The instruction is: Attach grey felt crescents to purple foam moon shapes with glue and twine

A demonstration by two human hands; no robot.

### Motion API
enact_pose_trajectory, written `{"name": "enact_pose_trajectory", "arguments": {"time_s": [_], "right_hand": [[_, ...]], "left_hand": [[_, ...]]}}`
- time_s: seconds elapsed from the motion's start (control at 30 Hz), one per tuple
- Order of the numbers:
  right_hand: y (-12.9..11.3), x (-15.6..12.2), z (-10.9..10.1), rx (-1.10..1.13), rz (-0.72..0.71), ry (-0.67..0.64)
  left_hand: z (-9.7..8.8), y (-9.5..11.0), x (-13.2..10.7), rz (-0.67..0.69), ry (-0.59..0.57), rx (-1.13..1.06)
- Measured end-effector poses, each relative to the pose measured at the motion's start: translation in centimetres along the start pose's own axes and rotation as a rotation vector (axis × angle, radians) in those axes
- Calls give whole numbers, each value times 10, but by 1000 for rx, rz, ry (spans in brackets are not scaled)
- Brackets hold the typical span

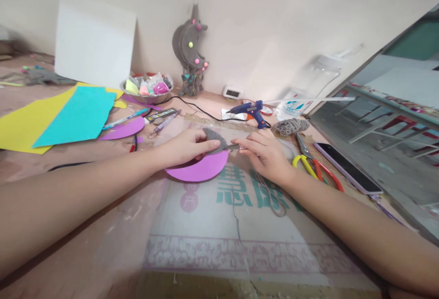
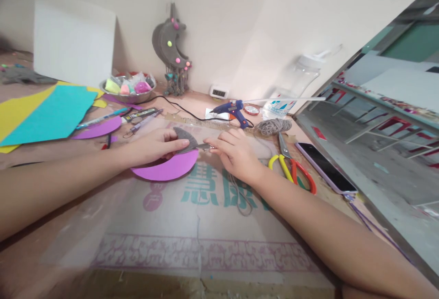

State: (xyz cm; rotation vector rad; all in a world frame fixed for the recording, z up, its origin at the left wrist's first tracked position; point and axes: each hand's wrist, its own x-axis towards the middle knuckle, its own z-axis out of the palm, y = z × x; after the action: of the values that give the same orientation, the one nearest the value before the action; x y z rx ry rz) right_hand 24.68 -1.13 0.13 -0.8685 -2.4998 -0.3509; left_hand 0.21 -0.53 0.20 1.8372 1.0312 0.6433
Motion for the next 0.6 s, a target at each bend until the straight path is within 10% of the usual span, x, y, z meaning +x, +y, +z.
{"name": "enact_pose_trajectory", "arguments": {"time_s": [0.6], "right_hand": [[1,0,1,-27,-44,4]], "left_hand": [[-1,0,0,-8,-28,-23]]}}
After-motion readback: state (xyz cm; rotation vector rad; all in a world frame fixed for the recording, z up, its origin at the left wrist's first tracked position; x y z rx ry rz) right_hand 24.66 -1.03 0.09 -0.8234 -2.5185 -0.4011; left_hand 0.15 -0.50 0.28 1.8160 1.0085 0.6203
